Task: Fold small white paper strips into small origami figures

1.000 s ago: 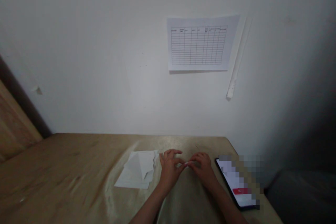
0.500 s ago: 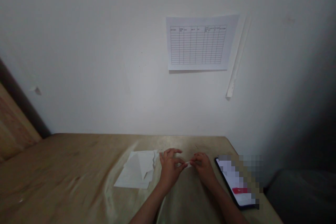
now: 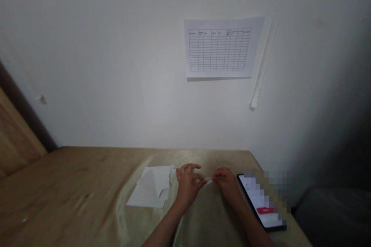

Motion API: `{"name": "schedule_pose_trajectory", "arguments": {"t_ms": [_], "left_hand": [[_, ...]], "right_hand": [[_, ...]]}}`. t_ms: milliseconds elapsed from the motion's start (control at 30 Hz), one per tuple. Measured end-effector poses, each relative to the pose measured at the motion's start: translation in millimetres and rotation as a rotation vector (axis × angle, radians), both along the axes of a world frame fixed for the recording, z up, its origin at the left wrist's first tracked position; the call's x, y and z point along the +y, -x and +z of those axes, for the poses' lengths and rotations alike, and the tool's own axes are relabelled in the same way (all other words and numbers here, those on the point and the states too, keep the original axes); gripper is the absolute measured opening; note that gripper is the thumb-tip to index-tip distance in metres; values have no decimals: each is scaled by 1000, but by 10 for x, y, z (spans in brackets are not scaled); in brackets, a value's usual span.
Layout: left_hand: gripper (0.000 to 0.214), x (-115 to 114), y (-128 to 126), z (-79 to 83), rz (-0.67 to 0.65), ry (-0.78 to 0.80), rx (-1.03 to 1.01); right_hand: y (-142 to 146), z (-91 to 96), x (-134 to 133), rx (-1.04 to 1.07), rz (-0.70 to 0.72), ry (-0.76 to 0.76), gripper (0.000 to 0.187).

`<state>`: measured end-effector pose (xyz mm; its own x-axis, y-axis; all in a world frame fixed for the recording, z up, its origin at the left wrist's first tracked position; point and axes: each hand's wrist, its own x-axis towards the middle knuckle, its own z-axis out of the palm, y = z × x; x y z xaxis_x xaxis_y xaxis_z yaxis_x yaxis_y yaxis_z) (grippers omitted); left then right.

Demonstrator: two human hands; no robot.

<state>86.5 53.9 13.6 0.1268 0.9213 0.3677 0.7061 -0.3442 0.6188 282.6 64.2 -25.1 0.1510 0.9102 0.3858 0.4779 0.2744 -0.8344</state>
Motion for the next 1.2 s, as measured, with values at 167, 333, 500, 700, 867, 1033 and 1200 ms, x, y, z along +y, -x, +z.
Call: {"name": "schedule_pose_trajectory", "arguments": {"t_ms": [167, 333, 500, 700, 867, 1033, 1200], "left_hand": [[6, 11, 14, -18, -1, 1, -10], [4, 12, 34, -46, 1, -4, -6], [8, 25, 31, -54, -9, -18, 4], [12, 18, 10, -76, -32, -39, 10], [6, 25, 15, -48, -19, -8, 20], [8, 24, 24, -17, 2, 0, 20], [11, -11, 8, 18, 39, -9, 56]], "right_hand": [[2, 0, 5, -25, 20, -44, 13], [17, 17, -27, -36, 108, -42, 18], [73, 37, -47, -88, 157, -45, 25], [86, -10, -42, -108, 141, -104, 30], [70, -3, -38, -134, 136, -97, 24], [45, 4, -26, -171, 62, -112, 17], [12, -33, -2, -146, 21, -101, 17]]}}
